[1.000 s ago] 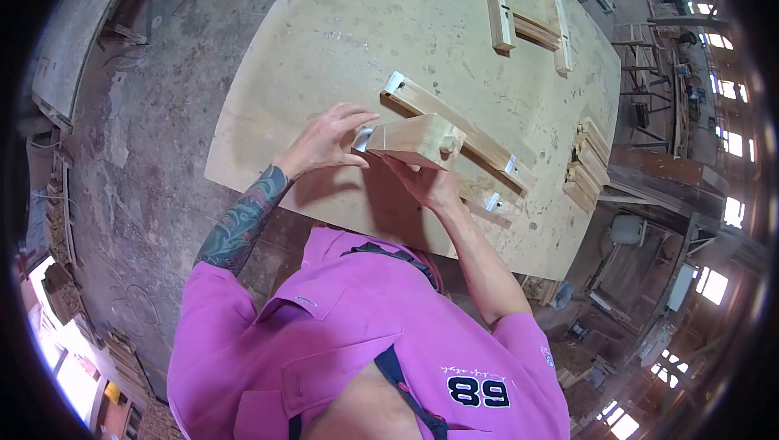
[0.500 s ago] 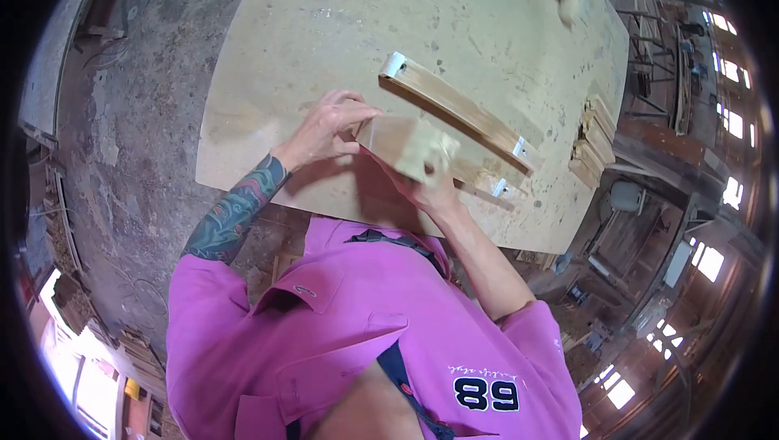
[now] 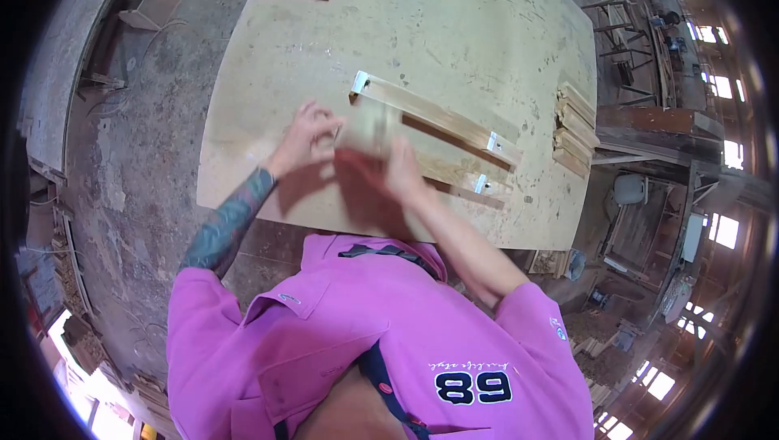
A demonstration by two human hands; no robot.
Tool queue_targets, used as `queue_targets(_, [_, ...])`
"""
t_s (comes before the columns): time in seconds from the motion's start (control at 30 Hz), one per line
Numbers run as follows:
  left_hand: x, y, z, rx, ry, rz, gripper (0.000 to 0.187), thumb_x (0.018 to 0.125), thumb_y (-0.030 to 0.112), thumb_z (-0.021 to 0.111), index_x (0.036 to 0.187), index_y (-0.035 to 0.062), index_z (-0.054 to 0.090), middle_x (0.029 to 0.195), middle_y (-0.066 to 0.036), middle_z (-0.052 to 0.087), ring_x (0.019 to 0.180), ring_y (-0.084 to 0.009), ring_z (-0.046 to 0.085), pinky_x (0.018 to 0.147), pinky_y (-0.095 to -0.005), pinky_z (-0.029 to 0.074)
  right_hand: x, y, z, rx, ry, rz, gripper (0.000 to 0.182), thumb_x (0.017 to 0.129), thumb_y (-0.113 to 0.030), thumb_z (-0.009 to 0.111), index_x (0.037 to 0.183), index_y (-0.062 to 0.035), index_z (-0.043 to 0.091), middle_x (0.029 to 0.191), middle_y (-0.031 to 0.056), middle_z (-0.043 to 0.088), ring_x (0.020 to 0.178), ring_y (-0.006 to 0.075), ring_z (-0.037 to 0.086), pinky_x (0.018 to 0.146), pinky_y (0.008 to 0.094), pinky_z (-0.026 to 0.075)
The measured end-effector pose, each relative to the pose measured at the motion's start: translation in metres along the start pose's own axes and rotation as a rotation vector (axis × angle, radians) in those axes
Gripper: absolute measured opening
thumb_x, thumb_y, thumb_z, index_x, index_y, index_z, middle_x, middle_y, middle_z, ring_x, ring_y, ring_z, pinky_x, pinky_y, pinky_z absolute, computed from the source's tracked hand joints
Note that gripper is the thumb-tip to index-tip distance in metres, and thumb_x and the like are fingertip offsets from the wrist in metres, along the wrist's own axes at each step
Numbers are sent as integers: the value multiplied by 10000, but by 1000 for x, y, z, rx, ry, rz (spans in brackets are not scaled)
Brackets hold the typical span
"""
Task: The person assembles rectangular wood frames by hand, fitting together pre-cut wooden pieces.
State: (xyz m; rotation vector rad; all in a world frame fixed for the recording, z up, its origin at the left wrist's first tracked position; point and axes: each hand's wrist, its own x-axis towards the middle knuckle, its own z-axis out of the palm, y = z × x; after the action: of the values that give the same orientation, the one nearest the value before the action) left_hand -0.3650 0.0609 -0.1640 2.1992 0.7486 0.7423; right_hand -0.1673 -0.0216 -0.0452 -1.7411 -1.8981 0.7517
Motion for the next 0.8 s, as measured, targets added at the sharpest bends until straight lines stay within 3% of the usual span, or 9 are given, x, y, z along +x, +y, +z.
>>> queue_targets(0.03, [7, -2, 0, -2, -30, -30, 587, 638, 215, 818, 1203, 165, 667, 1019, -112, 656, 1090, -292, 586, 1159, -537, 280, 20, 3, -7, -32, -88, 210, 535, 811, -251, 780, 1253, -37, 567, 1009, 158, 689, 930, 304, 695, 769, 375, 560])
queue_targets(0.17, [-4, -7, 14, -14, -25, -86, 649, 637, 354, 867, 1213, 136, 661, 979, -151, 630, 1082, -329, 579, 1170, -541, 261, 4, 17, 17, 42, 230, -413, 439, 779, -249, 818, 1098, -17, 626, 928, 179, 699, 819, 344, 700, 675, 407, 555])
queue_targets(0.3, [-12, -3, 21, 24, -52, -88, 653, 630, 346, 864, 1210, 132, 658, 1028, -169, 621, 1080, -334, 576, 1158, -543, 284, -6, 40, 29, 113, -38, -1, 357, 776, -206, 820, 1038, -53, 632, 938, 193, 682, 750, 351, 683, 643, 434, 540])
queue_targets(0.33, [-3, -9, 17, 47, -21, -73, 644, 633, 337, 860, 1208, 129, 658, 1037, -173, 620, 1081, -334, 575, 1156, -543, 288, -4, 42, 34, 116, 95, -190, 403, 768, -226, 823, 1060, -54, 607, 906, 206, 672, 751, 376, 672, 633, 439, 531])
queue_targets(0.5, [-19, 20, 4, 52, -14, -75, 563, 701, 185, 775, 1219, 62, 591, 1146, -225, 588, 1145, -399, 525, 1073, -494, 385, -17, 6, 13, 116, -37, -59, 346, 803, -225, 755, 1077, -59, 626, 924, 216, 674, 872, 406, 666, 734, 456, 536])
queue_targets(0.53, [-30, 4, 14, 116, -40, 19, 527, 717, 173, 758, 1199, 50, 584, 1210, -225, 576, 1190, -410, 499, 1075, -498, 386, -19, 15, 29, 239, 1, 19, 287, 801, -254, 784, 1024, -93, 701, 967, 154, 712, 865, 310, 689, 762, 407, 543])
queue_targets(0.6, [-34, 15, 4, 39, -260, 7, 528, 724, 221, 765, 1203, 60, 608, 1231, -219, 588, 1206, -418, 501, 1101, -515, 357, -31, 18, 23, 221, -17, -8, 462, 780, -211, 774, 1195, -93, 609, 1030, 192, 669, 908, 351, 655, 782, 436, 530])
queue_targets(0.7, [-72, -33, 22, 150, -190, -38, 530, 745, 235, 774, 1211, 42, 609, 1229, -195, 595, 1173, -422, 524, 1055, -533, 379, -51, 8, -34, 147, -87, -3, 653, 773, -205, 766, 1364, -119, 502, 1138, 203, 644, 981, 357, 643, 837, 450, 526])
queue_targets(0.8, [-88, -69, 28, 119, -364, -257, 571, 805, 239, 754, 1288, 23, 540, 1223, -178, 594, 1169, -372, 542, 1003, -467, 444, -71, 96, -68, 154, 103, -20, 692, 773, -226, 768, 1400, -149, 486, 1198, 196, 641, 1040, 340, 646, 876, 443, 532])
